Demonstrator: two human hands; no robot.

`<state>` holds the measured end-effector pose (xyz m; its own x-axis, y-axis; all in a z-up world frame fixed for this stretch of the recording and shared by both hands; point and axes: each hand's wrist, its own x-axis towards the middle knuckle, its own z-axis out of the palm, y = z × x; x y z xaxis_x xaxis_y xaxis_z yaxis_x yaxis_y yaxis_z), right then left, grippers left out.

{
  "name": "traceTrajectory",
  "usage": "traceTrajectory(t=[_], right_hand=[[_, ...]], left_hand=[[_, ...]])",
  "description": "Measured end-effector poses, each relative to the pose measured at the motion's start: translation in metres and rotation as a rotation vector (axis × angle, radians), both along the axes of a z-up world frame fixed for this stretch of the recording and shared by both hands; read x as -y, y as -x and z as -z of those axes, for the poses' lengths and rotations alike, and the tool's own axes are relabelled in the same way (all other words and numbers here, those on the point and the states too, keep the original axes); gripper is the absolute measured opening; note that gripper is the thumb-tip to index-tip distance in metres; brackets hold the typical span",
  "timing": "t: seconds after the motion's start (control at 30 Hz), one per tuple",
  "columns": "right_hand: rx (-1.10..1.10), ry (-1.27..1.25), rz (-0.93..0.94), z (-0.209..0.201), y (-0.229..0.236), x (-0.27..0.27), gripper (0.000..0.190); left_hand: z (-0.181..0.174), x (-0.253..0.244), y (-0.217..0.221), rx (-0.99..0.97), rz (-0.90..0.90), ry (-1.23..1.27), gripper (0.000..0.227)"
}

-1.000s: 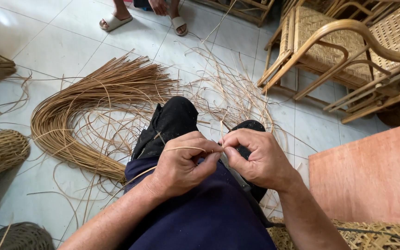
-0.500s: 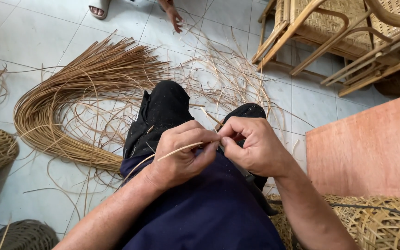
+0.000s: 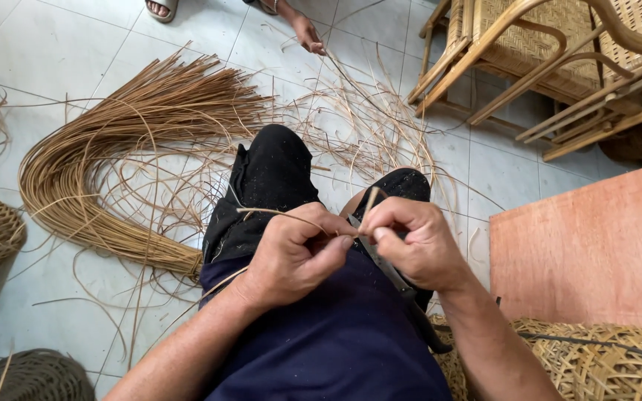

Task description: The person uses a knife to strip or shave thin strips of rattan by hand, pulling the material across the blade while seated.

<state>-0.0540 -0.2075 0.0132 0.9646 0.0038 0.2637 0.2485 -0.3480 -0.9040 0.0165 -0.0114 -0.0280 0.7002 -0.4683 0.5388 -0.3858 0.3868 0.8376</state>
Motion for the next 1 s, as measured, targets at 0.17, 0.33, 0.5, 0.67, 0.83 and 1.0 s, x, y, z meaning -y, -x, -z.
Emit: traceTrajectory(t=[0.17,0.33,0.5,0.67,0.83,1.0], right_hand=[[0.045,-0.152,0.143,0.016,-0.001,0.065,0.015],[0.063,0.134,0.448,-0.008,0.0,0.09,0.032],[-0.168,0.33,0.272,-0.013,0.022,0.037,0.015],[-0.458,0.612,0.127,0.035,0.05,0.034,0.024],[-0.423,0.797,0.131,0.106,0.069,0.049,0.04],[-0.448,0.783,0.166,0.107,0.068,0.054,0.052]], left_hand=[[-0.002,-0.016,-0.01,-0.065,-0.006,-0.032,0.009],[-0.012,-0.023,-0.024,-0.077,-0.037,-0.105,0.01],[-0.037,-0.024,-0.042,0.193,-0.112,-0.232,0.01],[-0.019,-0.04,-0.051,0.191,-0.226,-0.328,0.008],[0.01,-0.048,-0.041,0.135,-0.247,-0.421,0.007],[0.026,-0.054,-0.035,0.062,-0.231,-0.436,0.011]])
